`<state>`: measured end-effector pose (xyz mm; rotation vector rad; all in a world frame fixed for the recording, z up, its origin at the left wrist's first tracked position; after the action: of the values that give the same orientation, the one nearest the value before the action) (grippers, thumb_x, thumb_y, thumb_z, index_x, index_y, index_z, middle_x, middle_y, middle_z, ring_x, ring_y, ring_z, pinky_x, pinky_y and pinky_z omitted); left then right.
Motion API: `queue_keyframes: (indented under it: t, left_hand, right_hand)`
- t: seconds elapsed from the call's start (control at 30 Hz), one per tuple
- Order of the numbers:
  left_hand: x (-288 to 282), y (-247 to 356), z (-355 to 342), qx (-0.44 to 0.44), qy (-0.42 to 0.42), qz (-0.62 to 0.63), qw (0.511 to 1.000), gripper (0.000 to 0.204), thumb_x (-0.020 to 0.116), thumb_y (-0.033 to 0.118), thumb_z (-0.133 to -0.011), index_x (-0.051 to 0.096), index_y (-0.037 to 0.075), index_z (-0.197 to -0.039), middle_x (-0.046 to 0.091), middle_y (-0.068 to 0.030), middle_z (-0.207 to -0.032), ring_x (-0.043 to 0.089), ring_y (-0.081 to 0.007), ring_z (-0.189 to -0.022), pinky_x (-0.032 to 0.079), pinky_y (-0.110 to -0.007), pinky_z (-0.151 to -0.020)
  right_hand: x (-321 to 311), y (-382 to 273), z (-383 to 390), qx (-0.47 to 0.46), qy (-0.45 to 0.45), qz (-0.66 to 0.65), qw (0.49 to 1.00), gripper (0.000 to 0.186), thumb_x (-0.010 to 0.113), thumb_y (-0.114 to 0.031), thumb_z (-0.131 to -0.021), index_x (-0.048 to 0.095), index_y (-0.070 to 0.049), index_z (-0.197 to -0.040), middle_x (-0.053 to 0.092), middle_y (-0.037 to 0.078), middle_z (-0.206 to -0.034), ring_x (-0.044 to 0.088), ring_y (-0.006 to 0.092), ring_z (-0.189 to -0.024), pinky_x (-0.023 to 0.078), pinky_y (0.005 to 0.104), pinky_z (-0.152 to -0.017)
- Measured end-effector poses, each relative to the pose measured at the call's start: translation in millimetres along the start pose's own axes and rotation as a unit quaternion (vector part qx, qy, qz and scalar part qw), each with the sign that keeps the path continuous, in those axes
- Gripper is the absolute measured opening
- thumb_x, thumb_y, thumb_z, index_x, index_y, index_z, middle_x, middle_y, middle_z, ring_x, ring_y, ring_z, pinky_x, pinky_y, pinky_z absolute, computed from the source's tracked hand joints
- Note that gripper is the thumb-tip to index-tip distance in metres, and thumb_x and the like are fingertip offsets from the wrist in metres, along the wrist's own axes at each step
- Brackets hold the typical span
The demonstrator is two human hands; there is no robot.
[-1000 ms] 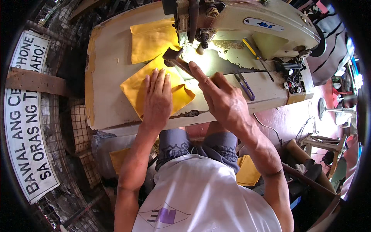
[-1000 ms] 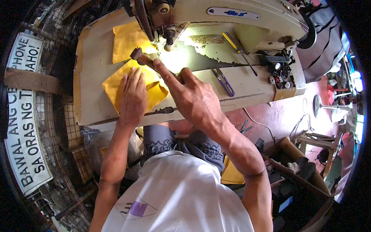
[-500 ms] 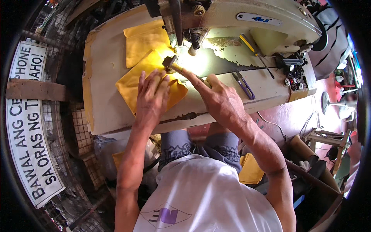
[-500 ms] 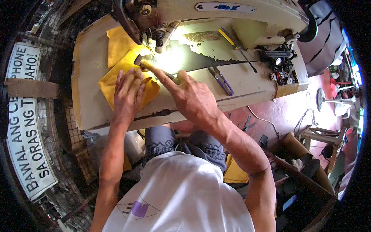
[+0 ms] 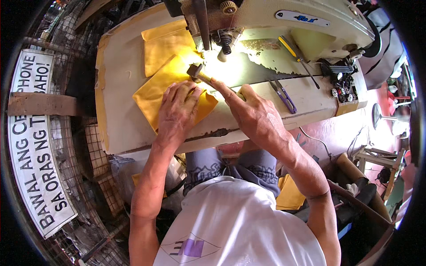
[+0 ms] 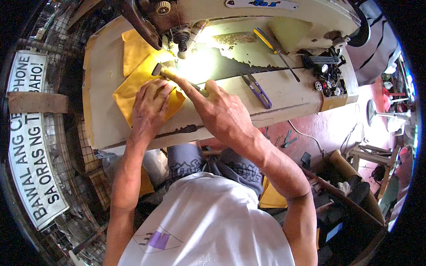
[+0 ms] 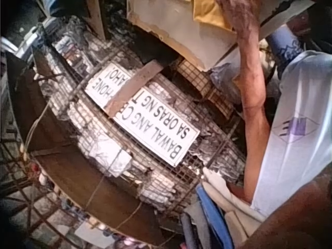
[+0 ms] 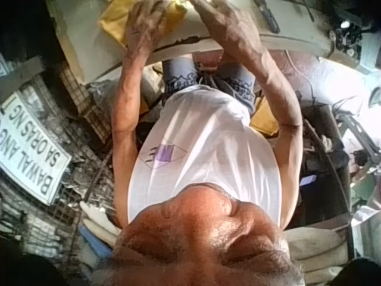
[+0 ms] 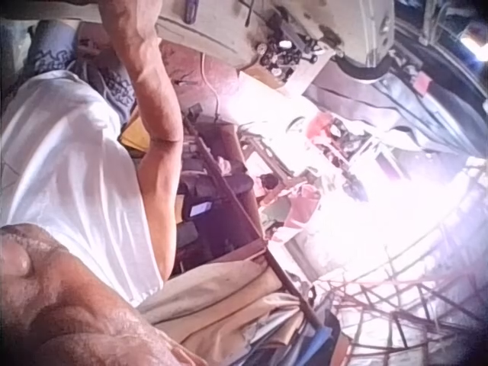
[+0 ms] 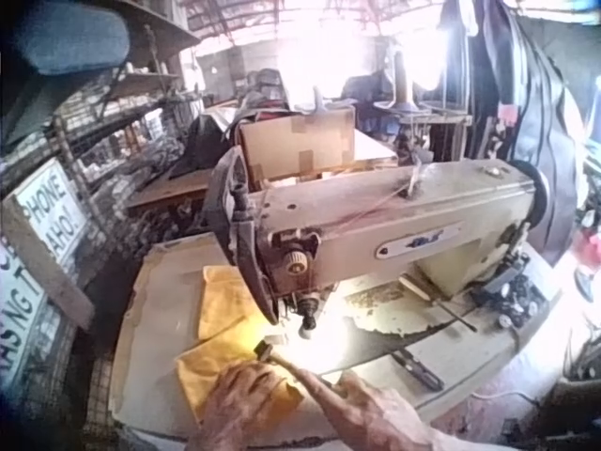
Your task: Sewing and assembling small yellow fabric pouches using an industrial sewing machine and hammer.
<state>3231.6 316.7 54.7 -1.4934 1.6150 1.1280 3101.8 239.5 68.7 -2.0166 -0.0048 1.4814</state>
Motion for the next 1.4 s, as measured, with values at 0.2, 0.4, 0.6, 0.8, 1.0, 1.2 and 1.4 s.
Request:
queue_keyframes:
  t: [0.2, 0.4, 0.6, 0.8, 1.0, 1.2, 1.4]
  left_hand:
    - [-1.6, -23.0, 1.0, -0.031, 0.024, 0.058, 0.998, 0.031, 0.066, 0.004, -0.081, 0.067, 0.002, -0.112, 0.065, -0.0129, -0.106, 0.063, -0.0322, -0.106, 0.052, -0.043, -0.093]
    - [-4.8, -6.6, -12.9, 0.027, 0.050, -0.003, 0.998, 0.029, 0.063, -0.001, -0.077, 0.068, 0.000, -0.106, 0.061, -0.0108, -0.097, 0.061, -0.0298, -0.092, 0.050, -0.042, -0.081]
    - [1.9, -9.6, -6.0, 0.021, 0.077, 0.024, 0.997, 0.028, 0.066, -0.001, -0.075, 0.067, -0.001, -0.104, 0.060, -0.0114, -0.097, 0.062, -0.0296, -0.091, 0.053, -0.041, -0.081]
    - [-1.8, -11.5, -6.1, 0.009, 0.102, 0.040, 0.994, 0.026, 0.072, -0.006, -0.073, 0.070, 0.000, -0.099, 0.064, -0.0116, -0.094, 0.067, -0.0287, -0.086, 0.057, -0.039, -0.076]
    - [-2.2, -8.3, -6.4, 0.025, 0.122, 0.035, 0.992, 0.023, 0.071, -0.006, -0.074, 0.067, 0.001, -0.096, 0.064, -0.0095, -0.094, 0.067, -0.0271, -0.085, 0.057, -0.038, -0.075]
    - [-1.0, -11.2, -3.3, -0.005, 0.103, 0.030, 0.994, 0.015, 0.072, -0.003, -0.076, 0.068, 0.002, -0.090, 0.066, -0.0082, -0.098, 0.067, -0.0268, -0.086, 0.057, -0.037, -0.077]
    - [-2.0, -8.9, -0.5, 0.016, 0.053, 0.060, 0.997, 0.019, 0.067, -0.003, -0.077, 0.067, 0.001, -0.096, 0.063, -0.0099, -0.104, 0.064, -0.0270, -0.099, 0.057, -0.036, -0.083]
  right_hand:
    - [6.4, 6.0, -1.6, 0.009, 0.010, -0.003, 1.000, 0.067, 0.060, -0.009, -0.094, 0.037, -0.027, -0.154, 0.051, 0.013, -0.081, 0.058, 0.0325, -0.063, 0.050, 0.0444, -0.058]
    - [7.6, 3.9, 1.1, 0.018, 0.022, 0.013, 1.000, 0.066, 0.061, -0.007, -0.093, 0.041, -0.028, -0.153, 0.052, 0.013, -0.080, 0.059, 0.0329, -0.062, 0.050, 0.0457, -0.058]
    - [12.1, 9.3, 3.4, 0.038, -0.039, -0.009, 0.998, 0.089, 0.063, -0.003, -0.082, 0.026, -0.031, -0.158, 0.053, 0.018, -0.092, 0.064, 0.0382, -0.073, 0.055, 0.0484, -0.066]
    - [-0.1, 1.6, 8.0, 0.032, -0.049, 0.014, 0.998, 0.107, 0.082, -0.016, -0.071, 0.023, -0.029, -0.159, 0.052, 0.015, -0.090, 0.063, 0.0349, -0.075, 0.055, 0.0471, -0.067]
    - [-4.3, -0.1, 16.1, 0.034, 0.028, 0.033, 0.998, 0.068, 0.065, -0.003, -0.091, 0.045, -0.029, -0.150, 0.054, 0.011, -0.082, 0.060, 0.0301, -0.061, 0.052, 0.0431, -0.056]
    - [-18.7, -13.3, 22.6, 0.007, 0.089, -0.035, 0.995, 0.068, 0.061, -0.006, -0.093, 0.040, -0.031, -0.153, 0.053, 0.013, -0.081, 0.061, 0.0326, -0.062, 0.052, 0.0452, -0.056]
    - [-5.6, -4.2, 18.9, 0.033, 0.022, 0.015, 0.999, 0.068, 0.062, -0.004, -0.092, 0.042, -0.026, -0.153, 0.052, 0.012, -0.079, 0.059, 0.0315, -0.064, 0.051, 0.0442, -0.059]
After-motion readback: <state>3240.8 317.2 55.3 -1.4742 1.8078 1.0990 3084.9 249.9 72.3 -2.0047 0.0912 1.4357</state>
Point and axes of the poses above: each hand's wrist, its own z-axis away from the middle knuckle, its own x-axis out of the palm, y = z × x, the point moved 8 cm from there along -z, towards the middle knuckle
